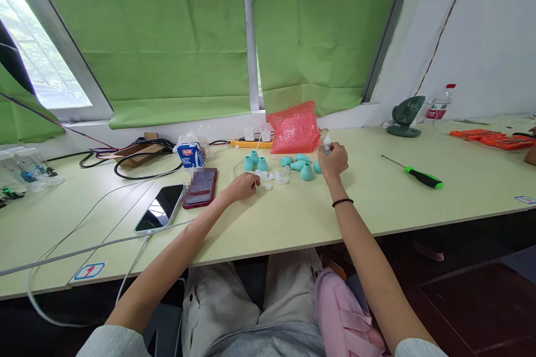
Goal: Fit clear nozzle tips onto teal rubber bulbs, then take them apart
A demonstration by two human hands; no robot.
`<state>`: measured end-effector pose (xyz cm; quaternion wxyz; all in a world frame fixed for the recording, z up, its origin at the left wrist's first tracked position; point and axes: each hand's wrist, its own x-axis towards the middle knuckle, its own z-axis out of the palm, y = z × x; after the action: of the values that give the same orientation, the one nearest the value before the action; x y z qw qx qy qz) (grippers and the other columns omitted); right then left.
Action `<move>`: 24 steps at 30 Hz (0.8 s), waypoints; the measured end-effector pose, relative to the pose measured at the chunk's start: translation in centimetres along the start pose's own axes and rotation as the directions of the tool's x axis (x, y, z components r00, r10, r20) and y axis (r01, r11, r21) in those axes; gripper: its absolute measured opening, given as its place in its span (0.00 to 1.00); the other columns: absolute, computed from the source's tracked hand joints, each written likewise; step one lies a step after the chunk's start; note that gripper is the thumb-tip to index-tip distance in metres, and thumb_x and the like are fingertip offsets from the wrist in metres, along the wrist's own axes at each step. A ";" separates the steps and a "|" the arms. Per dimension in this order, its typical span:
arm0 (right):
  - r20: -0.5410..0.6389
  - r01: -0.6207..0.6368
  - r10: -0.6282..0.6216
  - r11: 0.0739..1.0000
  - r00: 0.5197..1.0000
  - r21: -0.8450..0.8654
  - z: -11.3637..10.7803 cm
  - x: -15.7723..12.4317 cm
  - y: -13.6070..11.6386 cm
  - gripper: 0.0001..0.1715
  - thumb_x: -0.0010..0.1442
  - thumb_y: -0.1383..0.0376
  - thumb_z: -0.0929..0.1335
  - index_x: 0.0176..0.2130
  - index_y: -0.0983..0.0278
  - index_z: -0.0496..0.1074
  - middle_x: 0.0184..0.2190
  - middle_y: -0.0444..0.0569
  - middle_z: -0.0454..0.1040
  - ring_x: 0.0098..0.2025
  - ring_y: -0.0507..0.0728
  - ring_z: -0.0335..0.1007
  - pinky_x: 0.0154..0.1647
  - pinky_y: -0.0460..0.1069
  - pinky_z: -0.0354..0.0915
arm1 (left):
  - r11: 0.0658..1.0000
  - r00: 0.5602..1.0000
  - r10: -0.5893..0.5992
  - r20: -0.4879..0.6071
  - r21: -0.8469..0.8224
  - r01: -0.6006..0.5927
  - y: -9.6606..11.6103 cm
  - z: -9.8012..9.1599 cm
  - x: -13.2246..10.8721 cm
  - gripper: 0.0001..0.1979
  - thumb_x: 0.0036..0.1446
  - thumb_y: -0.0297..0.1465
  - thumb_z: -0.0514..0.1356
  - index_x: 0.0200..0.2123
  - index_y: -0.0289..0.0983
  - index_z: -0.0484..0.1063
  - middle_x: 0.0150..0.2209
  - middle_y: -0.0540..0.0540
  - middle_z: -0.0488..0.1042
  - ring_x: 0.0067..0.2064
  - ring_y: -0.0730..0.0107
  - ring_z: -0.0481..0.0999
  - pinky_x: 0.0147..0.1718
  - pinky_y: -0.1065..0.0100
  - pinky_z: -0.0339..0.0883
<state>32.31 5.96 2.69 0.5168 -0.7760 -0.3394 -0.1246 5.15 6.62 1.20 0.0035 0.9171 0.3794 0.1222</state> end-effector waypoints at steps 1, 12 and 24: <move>0.010 -0.012 0.012 1.000 1.000 -0.005 -0.1 0.0 0.0 0.13 0.48 0.59 0.61 0.33 0.61 0.68 0.33 0.50 0.69 0.35 0.58 0.63 0.33 0.53 0.59 | 1.000 1.000 0.003 -0.002 0.002 -0.003 -0.1 0.1 0.0 0.15 0.44 0.18 0.51 0.34 0.36 0.71 0.32 0.45 0.73 0.35 0.66 0.70 0.28 0.71 0.61; 0.189 0.022 0.020 0.976 0.982 -0.217 -0.1 -0.3 -0.2 0.16 0.42 0.58 0.65 0.31 0.63 0.71 0.30 0.54 0.71 0.33 0.62 0.67 0.31 0.53 0.60 | 0.999 0.999 0.038 -0.016 -0.005 -0.038 -0.3 0.3 0.2 0.12 0.43 0.18 0.50 0.29 0.34 0.71 0.31 0.45 0.73 0.35 0.68 0.70 0.30 0.72 0.62; 0.104 0.133 -0.119 0.981 0.988 -0.144 0.4 -0.4 0.2 0.12 0.45 0.63 0.63 0.32 0.61 0.72 0.29 0.53 0.72 0.33 0.61 0.66 0.29 0.51 0.59 | 1.000 0.999 -0.011 -0.041 -0.009 0.010 -0.3 0.3 0.3 0.13 0.45 0.19 0.50 0.30 0.34 0.73 0.33 0.44 0.74 0.35 0.67 0.72 0.32 0.71 0.63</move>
<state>32.07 6.11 2.12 0.4314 -0.7947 -0.4016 -0.1453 5.24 7.09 0.94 0.0002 0.9124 0.3837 0.1427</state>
